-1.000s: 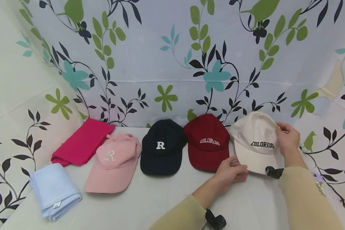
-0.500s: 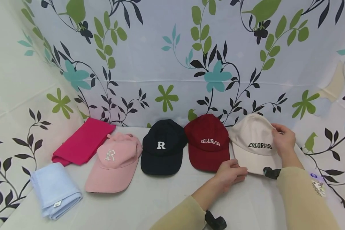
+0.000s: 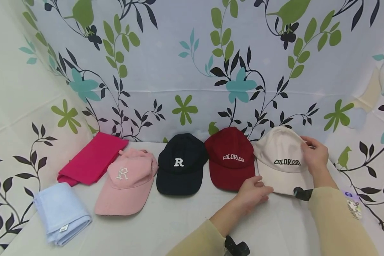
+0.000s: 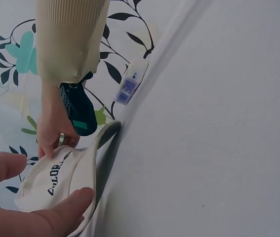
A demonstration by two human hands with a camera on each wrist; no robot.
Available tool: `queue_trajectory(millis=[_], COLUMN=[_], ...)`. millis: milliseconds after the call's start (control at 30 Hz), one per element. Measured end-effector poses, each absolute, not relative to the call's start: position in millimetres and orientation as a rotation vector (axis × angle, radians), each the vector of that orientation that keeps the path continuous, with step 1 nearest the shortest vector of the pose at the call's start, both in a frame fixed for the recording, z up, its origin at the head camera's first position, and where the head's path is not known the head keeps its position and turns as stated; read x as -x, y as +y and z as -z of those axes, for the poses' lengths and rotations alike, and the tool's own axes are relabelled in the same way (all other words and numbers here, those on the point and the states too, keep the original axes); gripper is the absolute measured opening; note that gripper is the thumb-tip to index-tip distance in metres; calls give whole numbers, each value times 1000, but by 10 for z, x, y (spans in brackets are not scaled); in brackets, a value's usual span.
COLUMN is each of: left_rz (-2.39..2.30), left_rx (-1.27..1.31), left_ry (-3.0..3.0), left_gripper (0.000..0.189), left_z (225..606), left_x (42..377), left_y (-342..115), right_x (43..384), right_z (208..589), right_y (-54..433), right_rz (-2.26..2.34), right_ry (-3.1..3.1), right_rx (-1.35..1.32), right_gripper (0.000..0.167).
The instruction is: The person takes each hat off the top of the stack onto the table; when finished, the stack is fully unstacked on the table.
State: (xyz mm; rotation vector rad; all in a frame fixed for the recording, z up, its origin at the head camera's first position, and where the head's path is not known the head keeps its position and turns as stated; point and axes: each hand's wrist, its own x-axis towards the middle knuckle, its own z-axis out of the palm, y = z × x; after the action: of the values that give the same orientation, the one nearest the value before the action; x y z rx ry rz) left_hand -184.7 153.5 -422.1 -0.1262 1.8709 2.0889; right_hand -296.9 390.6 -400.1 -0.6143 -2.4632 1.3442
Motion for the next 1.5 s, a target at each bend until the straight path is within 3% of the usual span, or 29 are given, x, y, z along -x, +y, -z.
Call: queue_trajectory(millis=[633, 1267, 1500], left_rz=[-2389, -2373, -2355], left_rx=[-41, -114, -224], left_ry=[1524, 1549, 1564], left_gripper=[48, 44, 47], left_z=[4315, 4274, 4191], left_x=[1907, 1867, 1839], left_y=[1412, 1036, 772], right_x=[2795, 2370, 2233], right_z=[3860, 3893, 3979], right_y=[3826, 3684, 3664], right_rz=[-1412, -923, -789], right_ry=[-2271, -2603, -2685], right_rx=[509, -195, -352], right_gripper=[44, 59, 76])
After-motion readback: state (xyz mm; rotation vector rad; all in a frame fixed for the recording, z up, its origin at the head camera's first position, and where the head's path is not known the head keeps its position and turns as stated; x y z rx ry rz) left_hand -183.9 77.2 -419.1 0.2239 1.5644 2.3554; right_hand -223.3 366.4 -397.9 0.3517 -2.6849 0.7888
